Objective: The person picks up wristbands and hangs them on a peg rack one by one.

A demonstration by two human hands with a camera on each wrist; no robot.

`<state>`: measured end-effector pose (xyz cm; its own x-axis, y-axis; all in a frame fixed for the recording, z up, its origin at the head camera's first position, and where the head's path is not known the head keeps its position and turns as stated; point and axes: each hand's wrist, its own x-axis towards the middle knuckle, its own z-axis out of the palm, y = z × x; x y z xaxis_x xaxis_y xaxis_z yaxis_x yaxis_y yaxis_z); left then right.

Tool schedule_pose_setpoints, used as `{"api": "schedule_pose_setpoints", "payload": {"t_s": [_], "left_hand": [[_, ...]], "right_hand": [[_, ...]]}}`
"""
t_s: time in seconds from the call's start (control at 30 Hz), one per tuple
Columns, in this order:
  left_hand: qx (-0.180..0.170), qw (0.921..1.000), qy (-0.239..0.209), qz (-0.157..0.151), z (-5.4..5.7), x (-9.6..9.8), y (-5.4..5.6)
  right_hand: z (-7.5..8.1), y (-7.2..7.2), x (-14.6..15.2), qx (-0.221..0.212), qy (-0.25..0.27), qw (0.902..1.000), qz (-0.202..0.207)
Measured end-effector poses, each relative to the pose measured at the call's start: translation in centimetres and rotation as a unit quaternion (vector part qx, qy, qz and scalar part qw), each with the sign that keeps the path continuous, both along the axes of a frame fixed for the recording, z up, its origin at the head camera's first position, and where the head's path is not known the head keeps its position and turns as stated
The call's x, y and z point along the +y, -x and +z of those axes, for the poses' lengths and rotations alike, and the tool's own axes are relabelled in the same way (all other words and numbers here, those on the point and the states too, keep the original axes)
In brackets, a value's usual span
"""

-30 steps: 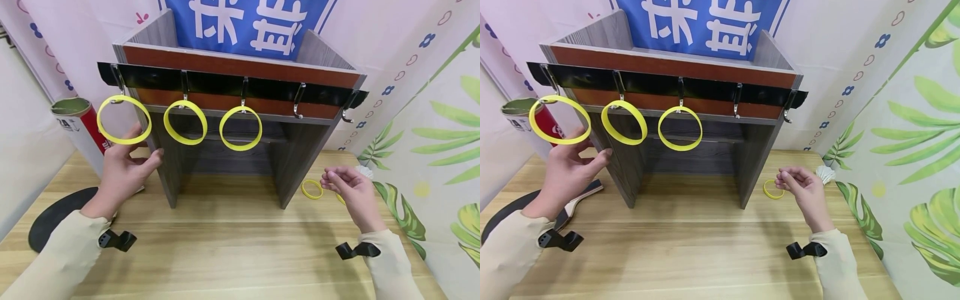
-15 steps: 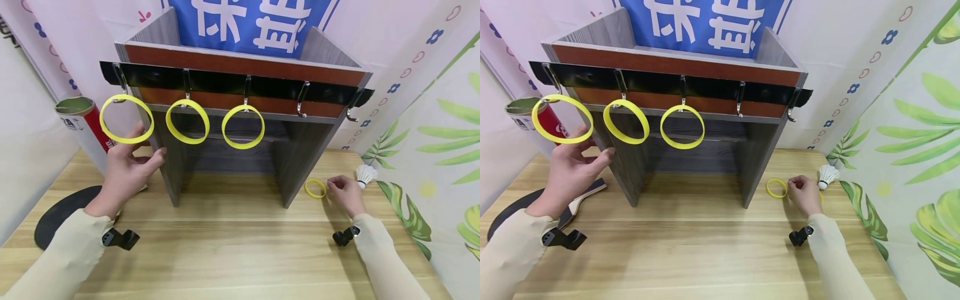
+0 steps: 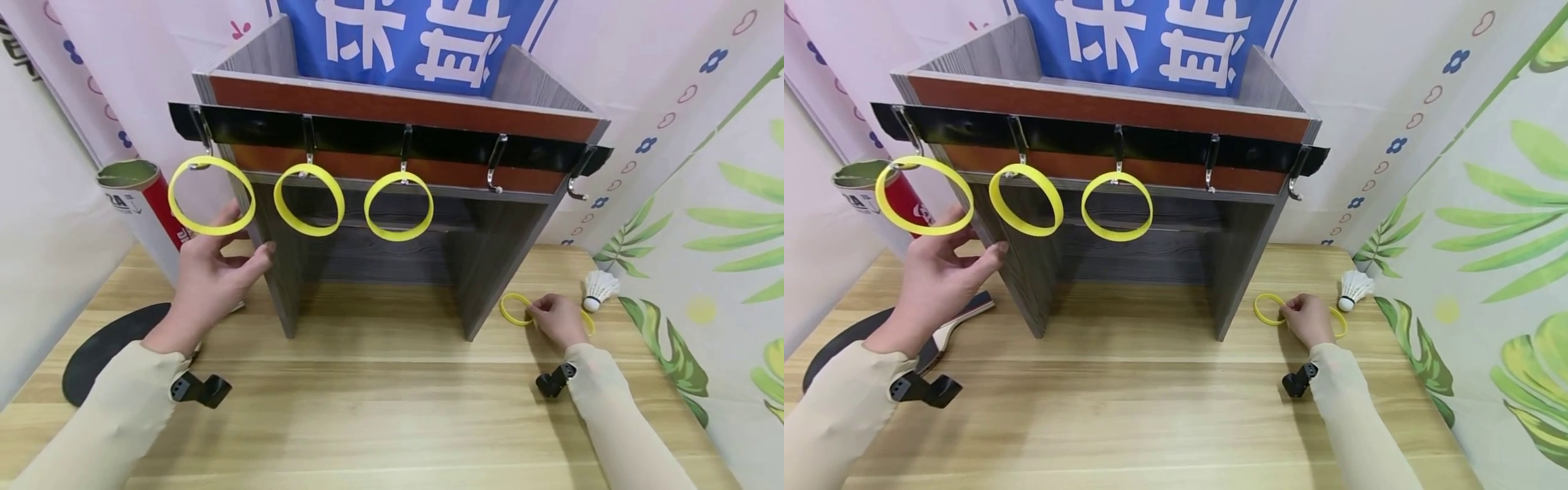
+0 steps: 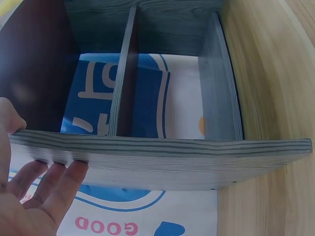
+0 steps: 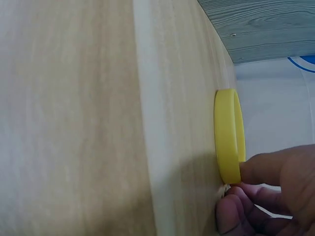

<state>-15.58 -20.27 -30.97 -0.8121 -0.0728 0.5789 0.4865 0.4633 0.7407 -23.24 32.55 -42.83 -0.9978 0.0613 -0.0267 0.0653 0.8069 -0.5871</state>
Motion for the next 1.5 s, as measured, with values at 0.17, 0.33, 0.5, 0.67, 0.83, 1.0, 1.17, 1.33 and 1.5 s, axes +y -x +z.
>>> {"api": "schedule_pose_setpoints", "payload": {"t_s": [0.17,0.33,0.5,0.67,0.83,1.0,1.17,1.33,1.5], "left_hand": [[0.003,1.0000,-0.001,-0.002,0.2,0.1,0.1],[0.008,1.0000,-0.004,0.000,0.1,0.0,0.1],[0.003,0.9999,-0.011,0.000,0.0,0.1,0.1],[0.006,1.0000,-0.007,-0.001,0.0,0.1,0.1],[0.012,0.9999,0.009,0.005,-0.1,0.1,0.1],[0.012,0.9998,0.017,0.005,-0.2,0.0,0.1],[0.015,0.9998,0.016,0.003,-0.2,-0.1,0.1],[0.008,1.0000,0.001,0.001,-0.3,-0.1,0.1],[0.009,0.9999,-0.009,-0.005,-0.3,0.0,0.1]], "right_hand": [[0.3,-0.2,-0.2,0.000,0.011,0.9999,-0.010],[0.7,-0.4,-0.3,-0.020,0.061,0.9977,-0.023],[0.8,-0.4,-0.1,-0.042,0.120,0.9912,-0.035],[0.6,-0.1,0.3,-0.063,0.182,0.9809,-0.025],[0.5,-0.1,0.8,-0.083,0.281,0.9561,-0.011],[0.3,-0.3,1.1,-0.098,0.351,0.9310,-0.011],[0.1,-0.7,1.3,-0.087,0.394,0.9148,-0.015],[0.1,-1.3,1.7,-0.058,0.454,0.8887,-0.021],[0.5,-2.1,2.0,-0.014,0.528,0.8487,-0.025]]}}
